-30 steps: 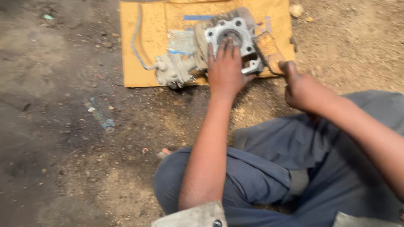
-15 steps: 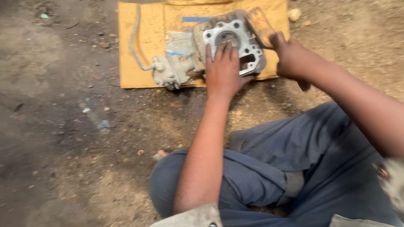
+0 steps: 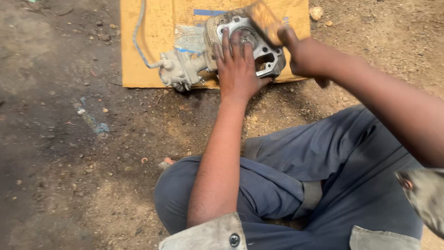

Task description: The person cleans a metal engine component using a wire brush and a small metal scraper while sitting on the ground.

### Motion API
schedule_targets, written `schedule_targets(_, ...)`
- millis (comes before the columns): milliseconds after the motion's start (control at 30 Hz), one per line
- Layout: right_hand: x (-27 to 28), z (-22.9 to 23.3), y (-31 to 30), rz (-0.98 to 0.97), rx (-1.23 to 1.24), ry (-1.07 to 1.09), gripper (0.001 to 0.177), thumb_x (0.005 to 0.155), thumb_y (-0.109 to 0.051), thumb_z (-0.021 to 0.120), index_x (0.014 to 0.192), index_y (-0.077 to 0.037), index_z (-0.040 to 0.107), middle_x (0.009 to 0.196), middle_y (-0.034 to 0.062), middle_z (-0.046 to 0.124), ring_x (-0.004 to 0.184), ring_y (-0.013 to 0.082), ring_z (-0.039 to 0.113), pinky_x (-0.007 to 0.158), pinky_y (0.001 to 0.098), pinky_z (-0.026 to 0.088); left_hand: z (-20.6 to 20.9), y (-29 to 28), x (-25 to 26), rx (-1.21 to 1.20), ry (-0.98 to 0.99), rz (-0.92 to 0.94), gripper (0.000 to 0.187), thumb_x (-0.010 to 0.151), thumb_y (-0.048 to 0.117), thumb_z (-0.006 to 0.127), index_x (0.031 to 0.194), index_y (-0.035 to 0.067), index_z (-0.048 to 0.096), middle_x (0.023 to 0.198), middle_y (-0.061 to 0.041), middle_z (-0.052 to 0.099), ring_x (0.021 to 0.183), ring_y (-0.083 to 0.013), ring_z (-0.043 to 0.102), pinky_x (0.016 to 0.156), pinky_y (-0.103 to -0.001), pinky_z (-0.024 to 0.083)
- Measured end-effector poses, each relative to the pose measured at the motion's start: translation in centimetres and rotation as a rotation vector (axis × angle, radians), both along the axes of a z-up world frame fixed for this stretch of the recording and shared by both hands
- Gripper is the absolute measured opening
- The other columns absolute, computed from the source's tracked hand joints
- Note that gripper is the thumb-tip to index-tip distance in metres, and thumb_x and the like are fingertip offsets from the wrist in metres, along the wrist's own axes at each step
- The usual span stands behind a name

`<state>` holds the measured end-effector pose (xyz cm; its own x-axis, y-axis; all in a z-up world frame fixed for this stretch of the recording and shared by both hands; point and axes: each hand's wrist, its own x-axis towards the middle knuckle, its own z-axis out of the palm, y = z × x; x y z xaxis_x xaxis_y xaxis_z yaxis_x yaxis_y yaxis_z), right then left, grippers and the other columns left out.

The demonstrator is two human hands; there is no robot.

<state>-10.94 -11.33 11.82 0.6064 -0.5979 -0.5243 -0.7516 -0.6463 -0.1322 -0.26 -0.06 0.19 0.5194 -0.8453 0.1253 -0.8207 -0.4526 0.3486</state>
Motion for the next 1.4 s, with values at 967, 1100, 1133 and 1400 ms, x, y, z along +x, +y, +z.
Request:
schedule_targets(967,-3.7,-6.5,-7.2,0.3,-0.033,-0.062,0.088,0.076,0.005,0.064,0.153,-0.007,0.022,0.121,0.0354,0.063,0.103,0.0491,0.067,0.088,0.0556,0.054,0.1,0.0,0.6,0.017,-0.007,-0.024,0.121,0.056,0.074,0.087,0.144,0.002,0.043,0.159,-0.02,0.033,0.152,-0.0339,0.019,0.124,-0.056,0.008)
schedule_targets(1100,1.2,-7.0,-8.2,0.172,-0.142,0.025,0.088,0.081,0.001,0.066,0.157,-0.01,0.023,0.118,0.033,0.067,0.1,0.0495,0.069,0.085,0.0559,0.059,0.4,0.2,0.4,0.031,-0.008,-0.049,0.111,0.062,0.069,0.087,0.143,0.005,0.047,0.158,-0.016,0.039,0.155,-0.0315,0.023,0.127,-0.057,0.008)
schedule_targets(1133,4.3,-6.9,-8.5,0.135,-0.145,-0.006,0.088,0.081,0.0,0.068,0.156,-0.008,0.023,0.114,0.0344,0.067,0.098,0.0485,0.071,0.082,0.056,0.061,0.4,0.3,0.4,0.033,0.003,-0.053,0.112,0.061,0.069,0.087,0.144,0.005,0.046,0.158,-0.014,0.04,0.155,-0.0311,0.023,0.127,-0.057,0.008)
schedule_targets(1400,-5.8,-6.0,-6.4,0.262,-0.15,-0.017,0.096,0.075,0.0,0.07,0.157,-0.011,0.023,0.111,0.0328,0.068,0.101,0.049,0.068,0.088,0.0548,0.053,1.0,0.1,1.2,0.024,0.029,-0.053,0.114,0.06,0.071,0.086,0.146,0.008,0.047,0.161,-0.013,0.036,0.153,-0.0302,0.022,0.125,-0.057,0.007)
